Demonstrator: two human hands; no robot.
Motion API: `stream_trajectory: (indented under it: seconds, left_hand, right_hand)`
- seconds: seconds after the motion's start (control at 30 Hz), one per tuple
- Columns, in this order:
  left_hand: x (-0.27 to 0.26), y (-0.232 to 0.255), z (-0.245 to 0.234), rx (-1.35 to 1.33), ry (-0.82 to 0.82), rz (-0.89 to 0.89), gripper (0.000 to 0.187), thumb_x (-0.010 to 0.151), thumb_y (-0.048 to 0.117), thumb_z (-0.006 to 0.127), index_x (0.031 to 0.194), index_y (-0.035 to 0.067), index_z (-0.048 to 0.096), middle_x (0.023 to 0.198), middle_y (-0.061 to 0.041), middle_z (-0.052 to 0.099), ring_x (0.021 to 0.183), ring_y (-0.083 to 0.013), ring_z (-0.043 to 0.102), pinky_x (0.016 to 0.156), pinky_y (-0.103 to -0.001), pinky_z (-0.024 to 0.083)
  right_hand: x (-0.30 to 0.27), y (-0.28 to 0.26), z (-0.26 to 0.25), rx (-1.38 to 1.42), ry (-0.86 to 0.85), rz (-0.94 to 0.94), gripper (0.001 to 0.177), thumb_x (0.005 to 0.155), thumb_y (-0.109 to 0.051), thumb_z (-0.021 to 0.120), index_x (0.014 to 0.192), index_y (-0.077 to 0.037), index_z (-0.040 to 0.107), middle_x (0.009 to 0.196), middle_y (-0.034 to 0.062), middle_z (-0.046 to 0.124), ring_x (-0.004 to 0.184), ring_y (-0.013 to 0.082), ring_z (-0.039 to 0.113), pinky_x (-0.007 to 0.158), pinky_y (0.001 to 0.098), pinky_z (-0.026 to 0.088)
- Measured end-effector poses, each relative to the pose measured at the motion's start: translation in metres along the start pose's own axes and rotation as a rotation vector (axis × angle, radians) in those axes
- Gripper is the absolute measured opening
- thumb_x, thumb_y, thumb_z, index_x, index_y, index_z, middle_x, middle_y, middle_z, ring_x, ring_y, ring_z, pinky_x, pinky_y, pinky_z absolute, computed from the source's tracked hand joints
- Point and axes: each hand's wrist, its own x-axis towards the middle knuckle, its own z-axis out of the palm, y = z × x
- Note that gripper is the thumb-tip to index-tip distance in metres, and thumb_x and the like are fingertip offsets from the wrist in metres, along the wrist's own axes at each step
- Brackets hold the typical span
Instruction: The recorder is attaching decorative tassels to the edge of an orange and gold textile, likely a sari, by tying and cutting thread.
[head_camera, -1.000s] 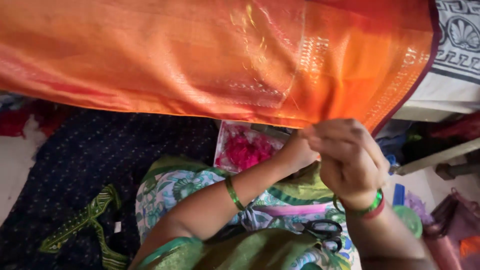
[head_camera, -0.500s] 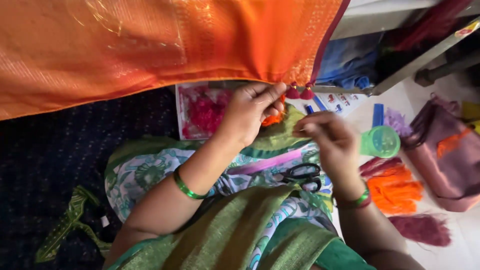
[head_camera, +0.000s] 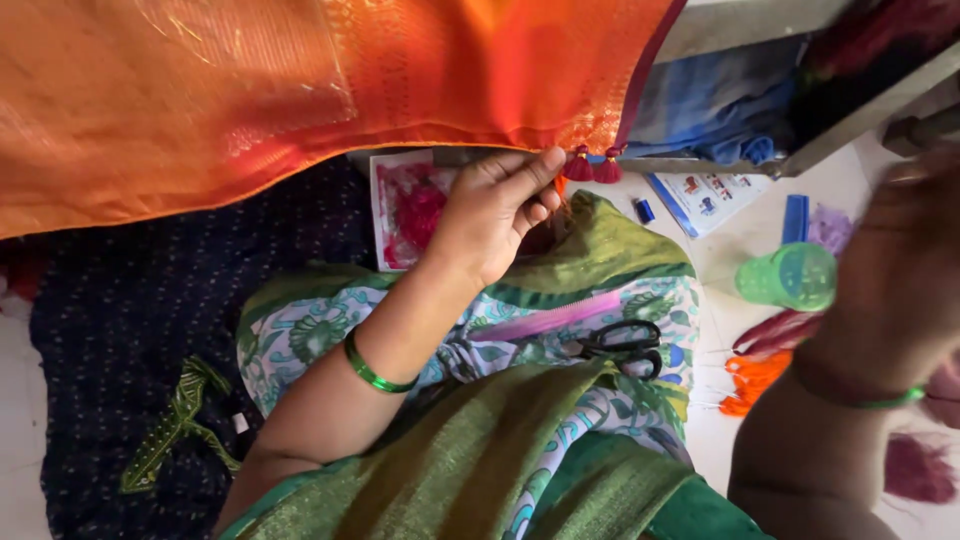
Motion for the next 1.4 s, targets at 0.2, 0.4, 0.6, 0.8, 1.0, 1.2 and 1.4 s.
stream_trajectory:
  seconds: [0.2, 0.4, 0.6, 0.8, 1.0, 1.2, 1.4]
  left_hand:
    - [-0.009, 0.002, 0.010, 0.100, -0.015, -0.027, 0.016, 0.097, 0.021, 0.074, 0.092, 0.005, 0.073, 0.074, 0.000, 0.066, 0.062, -0.0078, 0.061, 0.054, -0.020, 0.046]
    - [-0.014, 0.005, 0.009, 0.099, -0.054, -0.008, 0.019, 0.097, 0.021, 0.073, 0.094, 0.003, 0.074, 0.070, 0.000, 0.065, 0.059, -0.0072, 0.058, 0.053, -0.022, 0.047]
    - [-0.015, 0.004, 0.006, 0.062, -0.095, -0.001, 0.020, 0.098, 0.021, 0.072, 0.092, 0.003, 0.073, 0.070, -0.001, 0.064, 0.060, -0.0082, 0.058, 0.055, -0.022, 0.046]
    - [-0.018, 0.005, 0.009, 0.057, -0.092, 0.011, 0.020, 0.098, 0.021, 0.072, 0.090, 0.003, 0.071, 0.070, -0.001, 0.064, 0.060, -0.0080, 0.058, 0.055, -0.023, 0.046]
    - [-0.022, 0.018, 0.011, 0.232, -0.078, 0.098, 0.022, 0.097, 0.022, 0.073, 0.087, 0.003, 0.072, 0.066, 0.000, 0.063, 0.055, -0.0063, 0.055, 0.051, -0.022, 0.042]
    - [-0.025, 0.054, 0.007, 0.547, -0.206, 0.106, 0.016, 0.095, 0.016, 0.076, 0.098, 0.000, 0.077, 0.075, -0.001, 0.066, 0.063, -0.0063, 0.056, 0.057, -0.023, 0.044]
    - [-0.027, 0.060, 0.008, 0.532, -0.387, 0.130, 0.022, 0.094, 0.008, 0.075, 0.114, -0.002, 0.076, 0.101, -0.005, 0.078, 0.089, -0.0095, 0.072, 0.081, -0.027, 0.060]
  right_hand:
    - [-0.035, 0.007, 0.198, -0.635, -0.290, 0.131, 0.024, 0.096, 0.016, 0.061, 0.118, 0.007, 0.064, 0.107, 0.0125, 0.066, 0.089, 0.0163, 0.069, 0.081, 0.0282, 0.059]
    - [-0.051, 0.048, 0.201, -0.344, -0.369, 0.435, 0.041, 0.093, 0.016, 0.069, 0.119, -0.003, 0.044, 0.104, 0.0049, 0.051, 0.091, 0.0173, 0.070, 0.083, 0.0312, 0.062]
    - [-0.051, 0.053, 0.201, -0.309, -0.343, 0.480, 0.039, 0.095, 0.015, 0.070, 0.114, -0.005, 0.042, 0.103, 0.0046, 0.049, 0.091, 0.0164, 0.069, 0.083, 0.0309, 0.061]
    - [-0.051, 0.050, 0.203, -0.478, -0.343, 0.568, 0.036, 0.096, 0.010, 0.070, 0.117, -0.005, 0.045, 0.099, 0.0102, 0.066, 0.077, 0.0157, 0.067, 0.067, 0.0274, 0.053]
    - [-0.051, 0.045, 0.202, -0.887, -0.544, 0.139, 0.021, 0.091, -0.001, 0.078, 0.107, -0.007, 0.065, 0.097, 0.0062, 0.070, 0.089, 0.0173, 0.064, 0.084, 0.0306, 0.051]
    - [-0.007, -0.008, 0.242, -1.395, -0.969, -0.472, 0.013, 0.080, 0.003, 0.076, 0.088, -0.007, 0.076, 0.085, 0.0048, 0.070, 0.085, 0.0279, 0.060, 0.079, 0.0397, 0.050]
    - [0.050, -0.011, 0.265, -1.400, -1.216, -0.613, 0.012, 0.081, -0.001, 0.078, 0.091, -0.006, 0.074, 0.086, 0.0066, 0.066, 0.087, 0.0300, 0.059, 0.081, 0.0404, 0.051]
